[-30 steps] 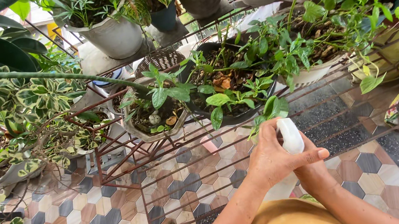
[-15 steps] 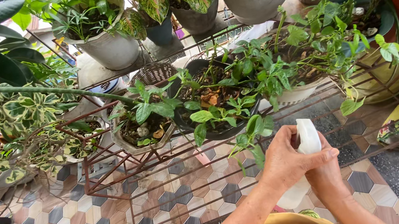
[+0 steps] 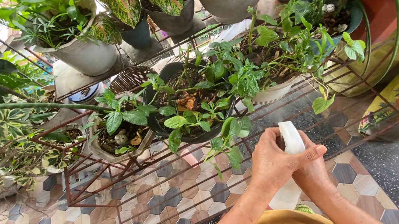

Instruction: The person sprays water from a handheld spray bottle onto various potted plants arranged on a metal rack and a small table on a balcony. The person moves between plants, adjusting the spray direction to cover leaves and soil.

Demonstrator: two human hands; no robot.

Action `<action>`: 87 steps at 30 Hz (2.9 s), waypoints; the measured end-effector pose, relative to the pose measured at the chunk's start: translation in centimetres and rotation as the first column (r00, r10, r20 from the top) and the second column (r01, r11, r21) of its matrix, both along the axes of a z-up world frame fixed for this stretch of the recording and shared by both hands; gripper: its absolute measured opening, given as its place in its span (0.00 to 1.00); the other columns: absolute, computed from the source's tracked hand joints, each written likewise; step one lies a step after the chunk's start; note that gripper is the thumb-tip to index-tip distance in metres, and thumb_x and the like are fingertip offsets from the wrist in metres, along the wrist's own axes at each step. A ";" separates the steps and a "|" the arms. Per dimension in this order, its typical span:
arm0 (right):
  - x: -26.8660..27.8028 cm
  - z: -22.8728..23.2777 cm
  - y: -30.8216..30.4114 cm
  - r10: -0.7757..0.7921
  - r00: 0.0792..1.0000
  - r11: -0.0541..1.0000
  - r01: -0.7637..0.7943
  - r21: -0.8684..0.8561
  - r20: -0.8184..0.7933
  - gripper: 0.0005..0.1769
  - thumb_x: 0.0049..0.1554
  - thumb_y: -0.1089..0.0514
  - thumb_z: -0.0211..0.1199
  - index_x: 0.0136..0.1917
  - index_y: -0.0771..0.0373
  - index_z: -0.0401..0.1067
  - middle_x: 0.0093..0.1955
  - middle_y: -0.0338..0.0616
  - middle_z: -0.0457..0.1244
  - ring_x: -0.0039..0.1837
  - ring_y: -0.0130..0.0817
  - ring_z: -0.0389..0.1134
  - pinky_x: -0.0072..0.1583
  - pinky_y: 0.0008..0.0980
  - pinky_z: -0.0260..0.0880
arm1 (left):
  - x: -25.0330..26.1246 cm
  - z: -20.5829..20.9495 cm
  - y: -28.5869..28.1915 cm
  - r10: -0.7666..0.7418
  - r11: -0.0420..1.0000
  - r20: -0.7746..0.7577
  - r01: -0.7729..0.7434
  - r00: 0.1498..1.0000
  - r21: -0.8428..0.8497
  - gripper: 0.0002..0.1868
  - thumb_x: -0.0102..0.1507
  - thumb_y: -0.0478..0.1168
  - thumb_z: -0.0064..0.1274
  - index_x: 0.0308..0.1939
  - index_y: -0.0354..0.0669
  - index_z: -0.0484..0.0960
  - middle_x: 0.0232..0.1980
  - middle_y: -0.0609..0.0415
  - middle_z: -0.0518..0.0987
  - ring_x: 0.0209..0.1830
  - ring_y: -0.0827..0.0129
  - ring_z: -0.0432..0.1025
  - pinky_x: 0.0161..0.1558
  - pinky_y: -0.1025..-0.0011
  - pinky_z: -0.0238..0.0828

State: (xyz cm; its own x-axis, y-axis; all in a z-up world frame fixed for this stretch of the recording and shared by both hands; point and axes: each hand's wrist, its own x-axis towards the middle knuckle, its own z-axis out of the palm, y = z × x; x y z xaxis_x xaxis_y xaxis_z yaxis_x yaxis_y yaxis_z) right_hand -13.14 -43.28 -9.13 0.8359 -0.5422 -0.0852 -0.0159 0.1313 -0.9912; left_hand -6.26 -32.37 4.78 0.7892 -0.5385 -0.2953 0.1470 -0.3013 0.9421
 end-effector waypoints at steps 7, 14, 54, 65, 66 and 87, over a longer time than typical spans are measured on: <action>1.2 -1.0 -1.0 -0.077 0.993 0.959 0.049 0.279 0.089 0.17 0.60 0.63 0.55 0.63 0.64 0.66 0.51 0.42 0.66 0.51 0.30 0.69 0.52 0.31 0.71 | 1.3 -1.0 -1.1 -0.050 0.998 -0.040 0.048 0.998 -0.043 0.55 0.38 0.65 0.74 0.59 0.32 0.74 0.53 0.47 0.81 0.55 0.65 0.77 0.57 0.69 0.73; 2.1 1.7 -0.3 -0.111 0.989 0.992 0.105 -0.067 -0.095 0.21 0.57 0.66 0.60 0.64 0.63 0.66 0.53 0.42 0.67 0.53 0.30 0.69 0.53 0.32 0.70 | 3.6 -0.9 -1.2 -0.127 0.988 0.109 0.136 0.986 -0.075 0.65 0.40 0.62 0.78 0.69 0.28 0.63 0.63 0.44 0.73 0.64 0.60 0.71 0.62 0.66 0.68; 7.7 -0.6 -10.5 -0.133 0.948 0.619 -0.148 -0.772 -0.288 0.26 0.50 0.64 0.65 0.62 0.62 0.66 0.52 0.42 0.67 0.55 0.43 0.68 0.58 0.43 0.67 | 6.8 -2.5 -10.1 -0.022 0.999 -0.005 0.022 1.000 -0.044 0.50 0.41 0.64 0.71 0.57 0.32 0.79 0.53 0.45 0.84 0.52 0.64 0.79 0.55 0.68 0.74; 16.8 4.5 -19.5 -0.228 0.792 -0.574 -0.579 -0.579 -0.567 0.23 0.51 0.52 0.61 0.62 0.50 0.69 0.67 0.40 0.59 0.73 0.42 0.53 0.68 0.49 0.54 | 12.5 -0.2 -19.2 0.170 0.985 0.056 -0.169 0.984 -0.018 0.52 0.40 0.67 0.69 0.56 0.31 0.76 0.51 0.41 0.83 0.51 0.58 0.79 0.53 0.64 0.75; 17.2 5.1 -20.1 -0.217 0.826 -0.577 -0.539 -0.614 -0.521 0.22 0.52 0.53 0.61 0.61 0.51 0.69 0.65 0.41 0.61 0.71 0.42 0.56 0.68 0.46 0.56 | 12.7 0.2 -19.7 0.191 0.981 0.061 -0.192 0.980 0.012 0.53 0.40 0.68 0.69 0.56 0.32 0.77 0.51 0.41 0.82 0.51 0.58 0.79 0.53 0.63 0.74; 6.8 7.7 -31.7 -0.043 0.997 0.995 0.038 -0.088 -0.064 0.12 0.59 0.60 0.61 0.56 0.63 0.69 0.45 0.39 0.66 0.45 0.28 0.66 0.45 0.33 0.68 | 5.0 -0.9 -33.7 0.024 1.000 0.062 -0.024 0.998 0.001 0.49 0.39 0.70 0.68 0.50 0.33 0.82 0.48 0.41 0.85 0.49 0.58 0.80 0.53 0.64 0.74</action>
State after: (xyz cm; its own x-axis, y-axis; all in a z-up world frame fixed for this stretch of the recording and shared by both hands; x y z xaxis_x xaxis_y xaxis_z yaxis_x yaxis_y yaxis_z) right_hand -6.35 -74.95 -1.43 0.8073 -0.5831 -0.0910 -0.0783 0.0470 -0.9958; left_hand -1.24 -66.11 3.92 0.8187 -0.5188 -0.2462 0.0954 -0.2999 0.9492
